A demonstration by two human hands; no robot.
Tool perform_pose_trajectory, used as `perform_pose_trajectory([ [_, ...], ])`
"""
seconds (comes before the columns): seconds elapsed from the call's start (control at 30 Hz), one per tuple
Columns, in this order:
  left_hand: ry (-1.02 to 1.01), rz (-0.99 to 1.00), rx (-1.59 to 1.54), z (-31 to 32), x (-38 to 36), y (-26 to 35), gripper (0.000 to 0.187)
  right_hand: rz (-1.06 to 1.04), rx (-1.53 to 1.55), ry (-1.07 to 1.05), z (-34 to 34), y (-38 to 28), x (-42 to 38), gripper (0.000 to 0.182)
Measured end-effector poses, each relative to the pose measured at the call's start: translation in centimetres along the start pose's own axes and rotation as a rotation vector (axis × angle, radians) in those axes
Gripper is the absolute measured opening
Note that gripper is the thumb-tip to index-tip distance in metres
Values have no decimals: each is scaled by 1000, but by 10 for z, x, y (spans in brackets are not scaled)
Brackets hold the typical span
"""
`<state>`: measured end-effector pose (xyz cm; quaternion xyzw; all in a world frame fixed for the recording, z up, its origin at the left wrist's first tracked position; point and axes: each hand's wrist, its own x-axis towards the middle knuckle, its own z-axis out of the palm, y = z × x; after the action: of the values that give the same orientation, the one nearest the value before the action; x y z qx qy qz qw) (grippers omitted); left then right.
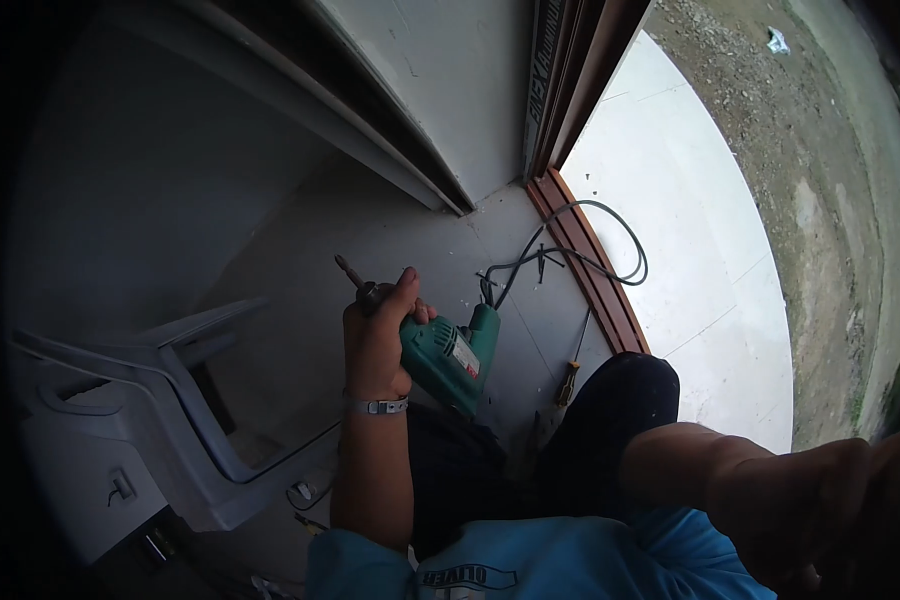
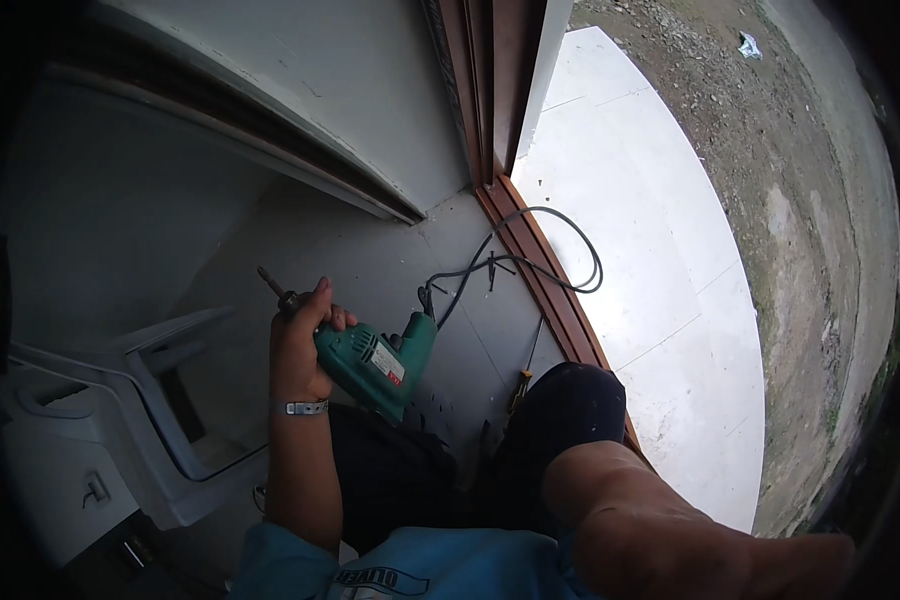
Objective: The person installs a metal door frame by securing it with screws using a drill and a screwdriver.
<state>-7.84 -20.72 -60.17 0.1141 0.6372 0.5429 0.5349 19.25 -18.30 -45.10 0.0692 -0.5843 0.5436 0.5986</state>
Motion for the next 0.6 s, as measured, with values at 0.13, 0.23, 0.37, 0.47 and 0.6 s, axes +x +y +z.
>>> perform_pose_trajectory([
  [0.13,-20,7,13,4,-2,2,27,6,-18,2,1,-9,-6,61],
  [0.23,-43,1,11,13,0,-1,27,4,-19,-24,0,-15,-10,70],
  [0.37,-71,-9,34,17,-4,-3,27,-143,172,40,-6,0,-30,29],
  [0.47,-95,-5,-25,17,-1,-4,27,-9,211,104,-33,19,-45,22],
  [0.6,-86,-46,-98,20,-1,-6,29,661,-505,-178,-41,85,-100,62],
])
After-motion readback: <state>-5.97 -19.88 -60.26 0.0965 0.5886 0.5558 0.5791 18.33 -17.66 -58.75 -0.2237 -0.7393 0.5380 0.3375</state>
